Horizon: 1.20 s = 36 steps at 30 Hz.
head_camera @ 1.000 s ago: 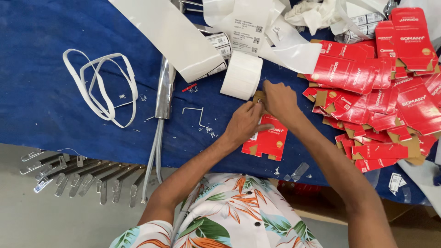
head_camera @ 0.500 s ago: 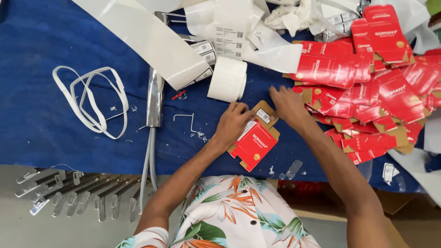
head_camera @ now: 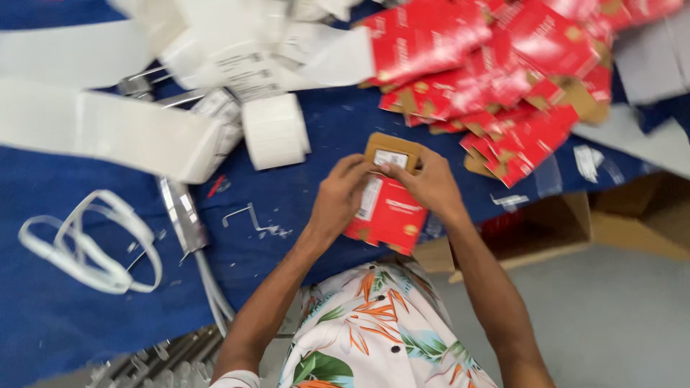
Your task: The person repeatedly picks up small red cardboard boxes, peels labels from a roll, and sticks them onto the boxes. The labeled boxes are then placed into a pile on the table.
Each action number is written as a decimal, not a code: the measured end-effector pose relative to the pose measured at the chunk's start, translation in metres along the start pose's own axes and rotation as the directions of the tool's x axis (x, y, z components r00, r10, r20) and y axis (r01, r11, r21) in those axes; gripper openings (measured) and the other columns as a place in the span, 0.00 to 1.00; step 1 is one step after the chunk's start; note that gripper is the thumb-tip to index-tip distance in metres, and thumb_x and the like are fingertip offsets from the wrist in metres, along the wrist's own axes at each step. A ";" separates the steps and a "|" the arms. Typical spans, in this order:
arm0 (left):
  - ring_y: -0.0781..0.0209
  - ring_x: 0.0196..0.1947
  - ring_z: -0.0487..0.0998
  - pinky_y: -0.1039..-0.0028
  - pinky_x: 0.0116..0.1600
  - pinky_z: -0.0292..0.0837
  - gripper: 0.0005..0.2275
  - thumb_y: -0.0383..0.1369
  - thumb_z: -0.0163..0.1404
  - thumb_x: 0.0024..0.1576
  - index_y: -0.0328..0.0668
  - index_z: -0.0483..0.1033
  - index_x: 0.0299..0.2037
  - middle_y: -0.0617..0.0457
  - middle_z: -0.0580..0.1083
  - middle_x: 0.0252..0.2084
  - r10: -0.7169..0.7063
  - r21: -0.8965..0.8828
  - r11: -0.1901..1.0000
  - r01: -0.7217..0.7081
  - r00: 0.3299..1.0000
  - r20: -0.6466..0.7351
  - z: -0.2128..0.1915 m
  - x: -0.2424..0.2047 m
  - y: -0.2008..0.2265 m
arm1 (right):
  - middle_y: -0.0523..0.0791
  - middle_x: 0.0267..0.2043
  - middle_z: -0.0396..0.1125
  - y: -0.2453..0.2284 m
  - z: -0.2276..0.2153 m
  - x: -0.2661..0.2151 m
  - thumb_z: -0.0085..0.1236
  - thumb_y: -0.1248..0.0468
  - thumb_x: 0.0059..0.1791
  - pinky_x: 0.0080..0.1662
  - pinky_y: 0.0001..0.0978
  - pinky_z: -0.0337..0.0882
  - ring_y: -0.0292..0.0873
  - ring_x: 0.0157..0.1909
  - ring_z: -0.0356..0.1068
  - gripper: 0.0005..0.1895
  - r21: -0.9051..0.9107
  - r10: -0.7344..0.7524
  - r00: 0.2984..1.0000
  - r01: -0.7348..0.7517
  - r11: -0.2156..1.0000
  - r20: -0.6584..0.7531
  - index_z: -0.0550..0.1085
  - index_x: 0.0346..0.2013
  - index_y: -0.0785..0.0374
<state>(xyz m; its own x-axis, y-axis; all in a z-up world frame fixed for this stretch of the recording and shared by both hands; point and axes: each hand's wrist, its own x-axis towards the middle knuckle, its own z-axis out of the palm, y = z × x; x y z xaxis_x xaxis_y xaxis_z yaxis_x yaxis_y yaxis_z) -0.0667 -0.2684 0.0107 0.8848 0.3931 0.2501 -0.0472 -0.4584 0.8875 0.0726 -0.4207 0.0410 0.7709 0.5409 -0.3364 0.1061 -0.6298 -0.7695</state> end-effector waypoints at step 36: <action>0.59 0.33 0.82 0.73 0.39 0.77 0.08 0.29 0.57 0.58 0.34 0.79 0.45 0.46 0.80 0.38 -0.145 -0.042 0.987 0.155 0.973 0.177 0.090 0.025 0.050 | 0.49 0.52 0.73 0.167 -0.109 0.018 0.61 0.67 0.53 0.50 0.30 0.76 0.39 0.51 0.75 0.20 0.439 0.151 0.779 0.171 0.882 -0.608 0.68 0.58 0.72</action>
<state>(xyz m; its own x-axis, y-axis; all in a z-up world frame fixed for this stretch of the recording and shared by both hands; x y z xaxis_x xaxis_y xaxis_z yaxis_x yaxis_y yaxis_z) -0.0055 -0.3532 0.0260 0.9502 0.3083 0.0460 0.0710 -0.3577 0.9311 0.1729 -0.5765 -0.0342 0.9988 -0.0127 -0.0482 -0.0498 -0.2184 -0.9746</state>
